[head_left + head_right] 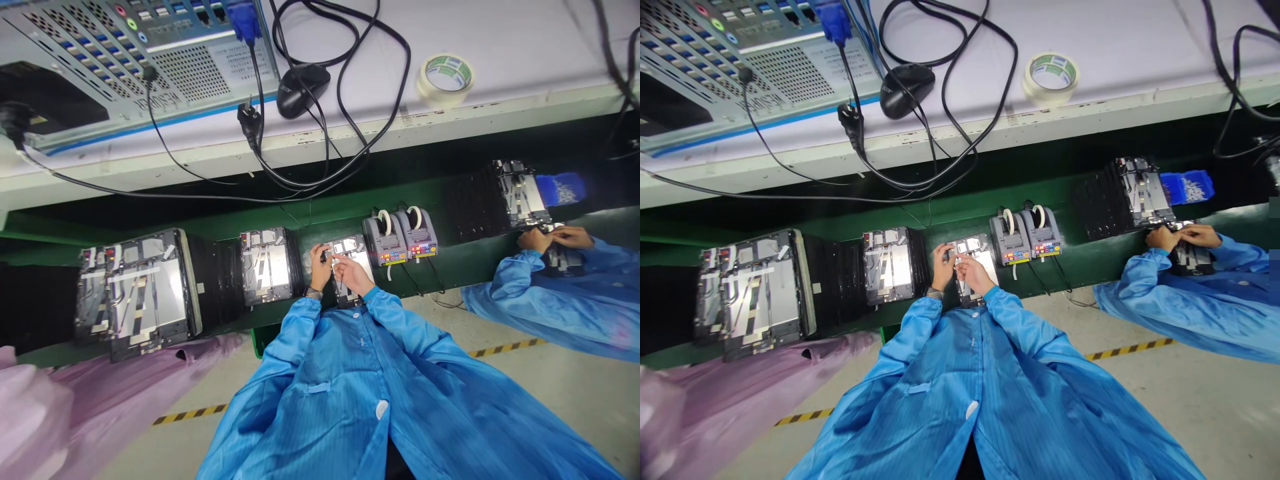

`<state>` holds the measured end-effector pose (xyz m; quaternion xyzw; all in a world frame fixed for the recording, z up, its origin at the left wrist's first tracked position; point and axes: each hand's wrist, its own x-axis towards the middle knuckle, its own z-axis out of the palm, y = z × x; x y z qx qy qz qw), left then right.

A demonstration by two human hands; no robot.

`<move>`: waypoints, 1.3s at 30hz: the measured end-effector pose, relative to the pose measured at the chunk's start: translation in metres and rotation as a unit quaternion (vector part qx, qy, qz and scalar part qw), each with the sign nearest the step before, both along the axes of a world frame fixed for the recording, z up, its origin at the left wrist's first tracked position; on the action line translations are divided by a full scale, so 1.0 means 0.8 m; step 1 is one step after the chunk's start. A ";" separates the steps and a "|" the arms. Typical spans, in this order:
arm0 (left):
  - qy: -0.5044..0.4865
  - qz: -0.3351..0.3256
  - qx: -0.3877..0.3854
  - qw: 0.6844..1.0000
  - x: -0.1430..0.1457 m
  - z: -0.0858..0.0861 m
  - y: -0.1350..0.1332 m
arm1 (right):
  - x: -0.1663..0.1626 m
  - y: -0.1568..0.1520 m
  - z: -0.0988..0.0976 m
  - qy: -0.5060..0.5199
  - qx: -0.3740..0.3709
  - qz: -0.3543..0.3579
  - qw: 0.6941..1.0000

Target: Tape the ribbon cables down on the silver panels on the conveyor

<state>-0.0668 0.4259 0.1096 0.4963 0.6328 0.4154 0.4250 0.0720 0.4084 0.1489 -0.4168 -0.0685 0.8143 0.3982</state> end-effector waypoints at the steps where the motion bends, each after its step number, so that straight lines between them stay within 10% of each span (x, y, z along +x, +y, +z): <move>1: 0.001 -0.002 0.000 1.000 0.000 0.000 0.000 | 0.000 0.000 0.000 -0.002 0.000 0.000 1.000; 19: 0.018 -0.001 0.028 0.999 -0.003 -0.017 0.002 | 0.004 0.001 -0.012 -0.136 0.021 0.044 0.989; 22: 0.014 -0.005 0.023 1.000 -0.004 -0.019 0.003 | 0.011 0.005 -0.008 -0.347 0.169 0.077 0.919; 25: 0.003 -0.006 0.013 1.000 -0.004 -0.019 0.004 | 0.018 0.016 0.003 -0.503 0.324 0.171 0.783; 30: -0.006 0.003 0.013 1.000 -0.004 -0.020 0.004 | 0.025 0.031 0.011 -0.609 0.407 0.334 0.594; 39: 0.004 -0.002 0.022 1.000 -0.005 -0.024 0.004 | 0.032 0.032 0.012 -0.628 0.441 0.385 0.513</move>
